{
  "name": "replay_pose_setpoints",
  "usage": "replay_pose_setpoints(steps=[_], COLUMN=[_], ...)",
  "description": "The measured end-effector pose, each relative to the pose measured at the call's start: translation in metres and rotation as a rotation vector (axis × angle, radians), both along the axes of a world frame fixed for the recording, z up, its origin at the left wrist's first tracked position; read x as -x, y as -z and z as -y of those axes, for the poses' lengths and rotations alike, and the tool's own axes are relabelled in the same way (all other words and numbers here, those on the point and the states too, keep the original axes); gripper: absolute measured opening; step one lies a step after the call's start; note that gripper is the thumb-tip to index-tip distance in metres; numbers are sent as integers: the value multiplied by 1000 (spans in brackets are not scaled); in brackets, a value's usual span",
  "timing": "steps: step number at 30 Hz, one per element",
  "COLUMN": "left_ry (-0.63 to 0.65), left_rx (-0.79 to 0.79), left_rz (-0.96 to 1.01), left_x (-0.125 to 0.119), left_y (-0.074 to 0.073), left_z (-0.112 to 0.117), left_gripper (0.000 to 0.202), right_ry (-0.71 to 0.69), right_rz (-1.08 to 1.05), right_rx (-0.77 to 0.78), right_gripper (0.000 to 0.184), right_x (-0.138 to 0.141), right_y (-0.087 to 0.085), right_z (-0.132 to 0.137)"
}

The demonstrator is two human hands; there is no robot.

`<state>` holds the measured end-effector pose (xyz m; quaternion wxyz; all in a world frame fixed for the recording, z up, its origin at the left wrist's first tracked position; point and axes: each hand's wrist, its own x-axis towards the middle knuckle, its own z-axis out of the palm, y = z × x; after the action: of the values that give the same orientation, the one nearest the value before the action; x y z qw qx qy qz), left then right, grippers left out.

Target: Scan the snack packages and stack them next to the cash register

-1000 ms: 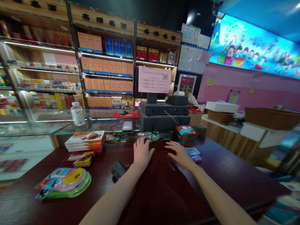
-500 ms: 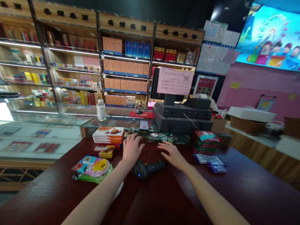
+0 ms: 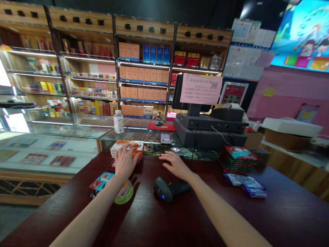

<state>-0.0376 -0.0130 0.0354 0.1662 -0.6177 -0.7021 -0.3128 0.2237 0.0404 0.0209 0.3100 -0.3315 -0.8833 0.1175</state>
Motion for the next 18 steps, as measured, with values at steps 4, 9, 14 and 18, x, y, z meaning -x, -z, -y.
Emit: replay_pose_setpoints(steps=[4, 9, 14, 18], left_ry=[-89, -137, -182, -191], left_rx=[20, 14, 28, 72], left_rz=[11, 29, 100, 236], left_x=[29, 58, 74, 83], left_y=[-3, -1, 1, 2], left_z=[-2, -9, -17, -25], left_gripper=[38, 42, 48, 57], right_ry=[-35, -40, -39, -27], right_rz=[3, 1, -22, -98], right_rx=[16, 34, 76, 200], right_gripper=[38, 39, 42, 55], right_x=[25, 53, 76, 95], right_y=[-2, -1, -3, -11], right_z=[-11, -22, -29, -33])
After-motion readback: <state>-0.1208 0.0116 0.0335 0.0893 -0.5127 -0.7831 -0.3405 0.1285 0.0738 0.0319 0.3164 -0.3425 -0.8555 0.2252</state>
